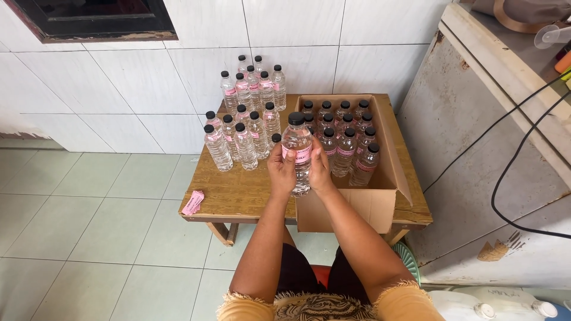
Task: Packing plastic bottles from a table into a cardboard box
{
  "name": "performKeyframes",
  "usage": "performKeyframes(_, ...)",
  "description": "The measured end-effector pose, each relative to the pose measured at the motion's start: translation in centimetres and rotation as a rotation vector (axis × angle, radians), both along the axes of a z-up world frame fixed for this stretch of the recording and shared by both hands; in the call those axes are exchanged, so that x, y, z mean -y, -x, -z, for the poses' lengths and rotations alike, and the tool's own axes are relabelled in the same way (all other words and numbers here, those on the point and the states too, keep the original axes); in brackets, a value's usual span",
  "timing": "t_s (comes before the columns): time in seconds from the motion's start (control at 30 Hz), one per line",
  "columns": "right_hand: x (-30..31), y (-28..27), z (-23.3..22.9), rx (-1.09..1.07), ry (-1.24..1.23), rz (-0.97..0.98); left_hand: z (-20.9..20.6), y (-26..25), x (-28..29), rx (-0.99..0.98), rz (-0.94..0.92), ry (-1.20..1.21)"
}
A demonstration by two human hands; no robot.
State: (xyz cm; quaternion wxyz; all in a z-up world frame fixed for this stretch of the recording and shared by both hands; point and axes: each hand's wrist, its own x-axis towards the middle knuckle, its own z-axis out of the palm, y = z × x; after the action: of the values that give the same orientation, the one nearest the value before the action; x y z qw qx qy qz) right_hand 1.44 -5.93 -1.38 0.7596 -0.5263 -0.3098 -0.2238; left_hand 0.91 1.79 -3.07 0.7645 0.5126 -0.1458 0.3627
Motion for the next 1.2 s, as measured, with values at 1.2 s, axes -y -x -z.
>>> performKeyframes(1.2,0.7,-1.4,1.1,-0.034,-0.069,0.058,-5.0,3.6,1.7,-0.121,-0.085,-0.056)
